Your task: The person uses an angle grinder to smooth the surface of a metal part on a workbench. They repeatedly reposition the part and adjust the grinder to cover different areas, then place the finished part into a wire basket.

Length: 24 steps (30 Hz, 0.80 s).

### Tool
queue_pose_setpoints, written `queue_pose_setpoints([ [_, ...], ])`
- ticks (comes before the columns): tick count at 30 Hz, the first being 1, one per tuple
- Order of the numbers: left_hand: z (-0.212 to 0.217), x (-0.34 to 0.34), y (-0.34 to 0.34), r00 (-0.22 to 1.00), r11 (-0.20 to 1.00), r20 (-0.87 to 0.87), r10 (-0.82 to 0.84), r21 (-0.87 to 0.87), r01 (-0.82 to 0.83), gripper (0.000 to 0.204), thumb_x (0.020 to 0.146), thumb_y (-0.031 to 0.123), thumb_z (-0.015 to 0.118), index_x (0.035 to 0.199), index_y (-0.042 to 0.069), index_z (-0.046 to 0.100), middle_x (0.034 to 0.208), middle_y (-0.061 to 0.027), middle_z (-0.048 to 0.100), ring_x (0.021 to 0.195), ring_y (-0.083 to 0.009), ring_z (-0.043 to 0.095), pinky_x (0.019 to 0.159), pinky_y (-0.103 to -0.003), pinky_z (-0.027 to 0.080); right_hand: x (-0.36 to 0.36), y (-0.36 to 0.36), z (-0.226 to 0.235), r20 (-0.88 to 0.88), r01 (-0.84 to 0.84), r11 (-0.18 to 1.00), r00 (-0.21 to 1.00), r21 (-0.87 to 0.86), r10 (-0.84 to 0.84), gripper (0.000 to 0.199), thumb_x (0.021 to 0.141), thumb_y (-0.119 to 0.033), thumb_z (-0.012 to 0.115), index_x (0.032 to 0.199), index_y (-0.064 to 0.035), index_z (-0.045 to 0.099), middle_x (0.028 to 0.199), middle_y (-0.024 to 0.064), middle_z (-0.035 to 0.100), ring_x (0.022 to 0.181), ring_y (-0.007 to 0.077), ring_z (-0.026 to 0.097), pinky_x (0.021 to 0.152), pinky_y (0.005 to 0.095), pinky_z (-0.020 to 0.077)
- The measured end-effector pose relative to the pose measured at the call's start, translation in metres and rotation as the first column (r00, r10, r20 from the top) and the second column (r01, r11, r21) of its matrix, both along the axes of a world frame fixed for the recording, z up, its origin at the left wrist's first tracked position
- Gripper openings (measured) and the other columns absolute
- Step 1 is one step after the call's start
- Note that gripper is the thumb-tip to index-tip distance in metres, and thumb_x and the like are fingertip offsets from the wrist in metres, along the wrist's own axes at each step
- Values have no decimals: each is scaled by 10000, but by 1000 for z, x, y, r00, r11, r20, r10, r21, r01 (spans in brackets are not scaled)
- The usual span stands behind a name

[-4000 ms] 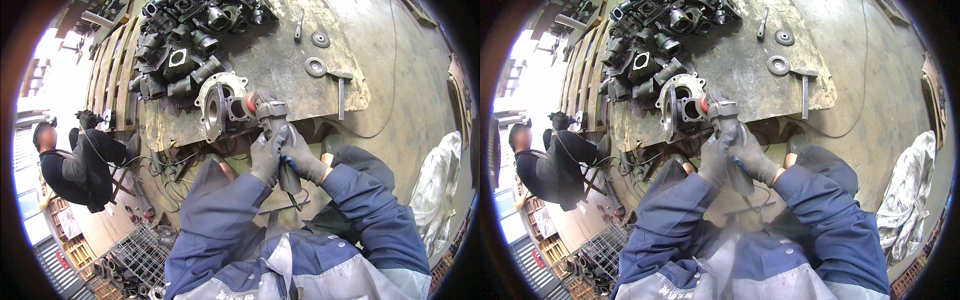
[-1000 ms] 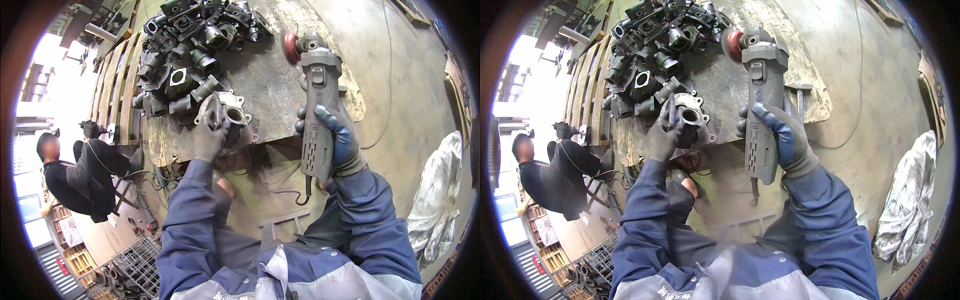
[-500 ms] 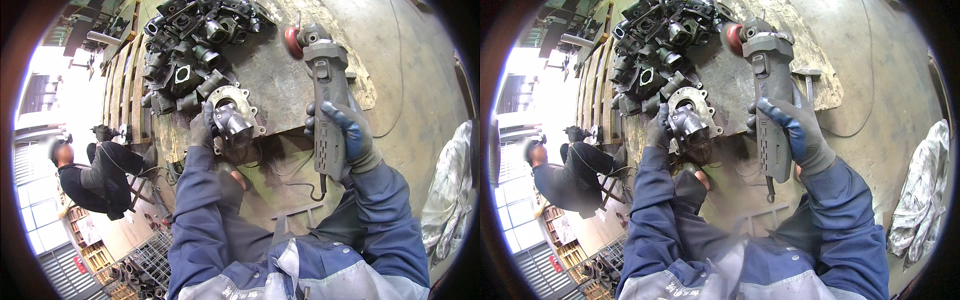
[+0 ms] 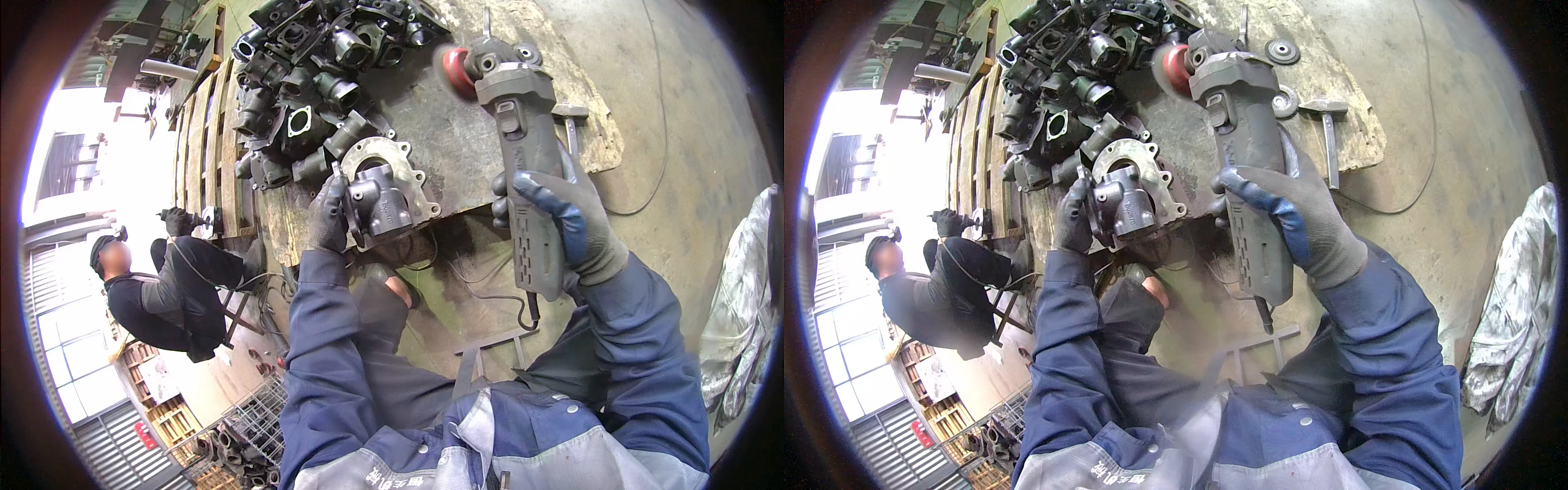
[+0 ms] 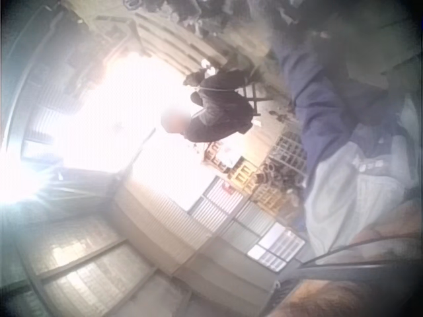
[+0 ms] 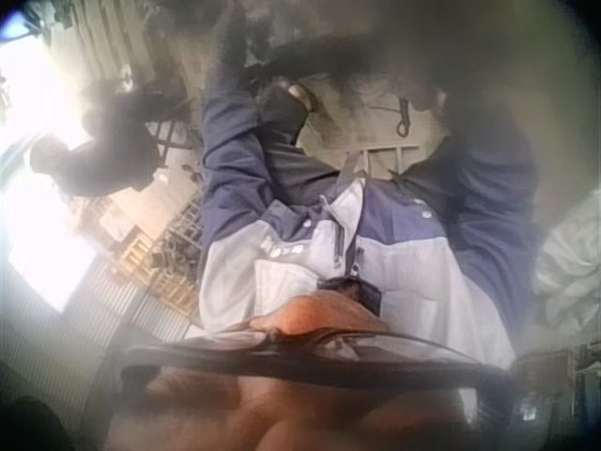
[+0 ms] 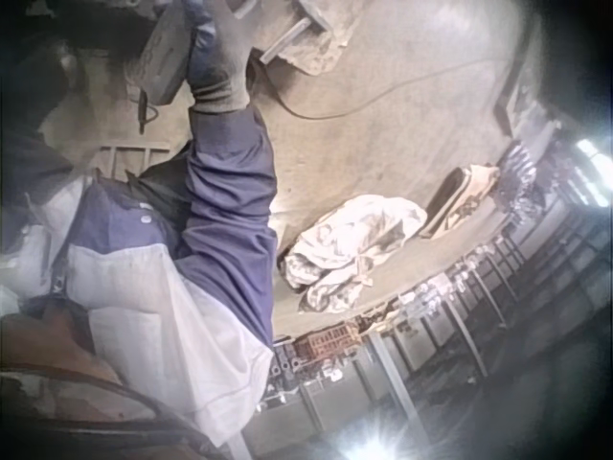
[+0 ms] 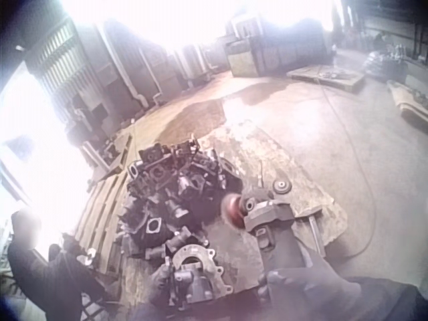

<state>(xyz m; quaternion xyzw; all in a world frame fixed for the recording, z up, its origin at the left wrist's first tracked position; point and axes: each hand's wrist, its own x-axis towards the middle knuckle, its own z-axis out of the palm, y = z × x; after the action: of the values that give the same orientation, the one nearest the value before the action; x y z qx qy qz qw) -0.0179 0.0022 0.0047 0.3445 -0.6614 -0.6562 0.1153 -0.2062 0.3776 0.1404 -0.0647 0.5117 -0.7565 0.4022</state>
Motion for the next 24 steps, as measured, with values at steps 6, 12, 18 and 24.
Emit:
queue_pose_setpoints([
  [6,8,-4,5,990,999,140,-13,34,9,471,1096,404,605,1395,41,616,1239,-96,715,1098,-188,694,952,-346,557,-2,4,-4,-122,-38,998,992,49,44,363,1015,-148,758,1310,9,617,1097,71,738,956,129,714,840,311,614],
  [12,30,23,30,932,921,149,-329,-168,352,1022,848,226,931,1652,22,333,1509,-126,577,1362,-210,575,1141,-381,484,-3,6,-3,43,-41,997,998,-70,44,376,1031,-138,741,1352,19,624,1079,83,732,1001,162,736,909,317,611],
  [18,51,26,35,898,864,274,-343,-283,416,1155,760,164,987,1674,13,297,1452,-140,625,1350,-251,601,1146,-382,485,1,-3,-7,-2,-24,999,1000,22,24,662,968,-108,790,1529,1,456,1078,107,716,920,164,744,809,310,630],
  [24,129,39,91,749,882,662,-37,-331,336,473,968,194,821,1354,-33,669,1038,-79,775,971,-190,755,864,-358,603,15,-28,-21,44,-203,971,979,125,199,819,871,-73,841,1576,-25,429,1156,96,694,965,168,706,840,318,604],
])
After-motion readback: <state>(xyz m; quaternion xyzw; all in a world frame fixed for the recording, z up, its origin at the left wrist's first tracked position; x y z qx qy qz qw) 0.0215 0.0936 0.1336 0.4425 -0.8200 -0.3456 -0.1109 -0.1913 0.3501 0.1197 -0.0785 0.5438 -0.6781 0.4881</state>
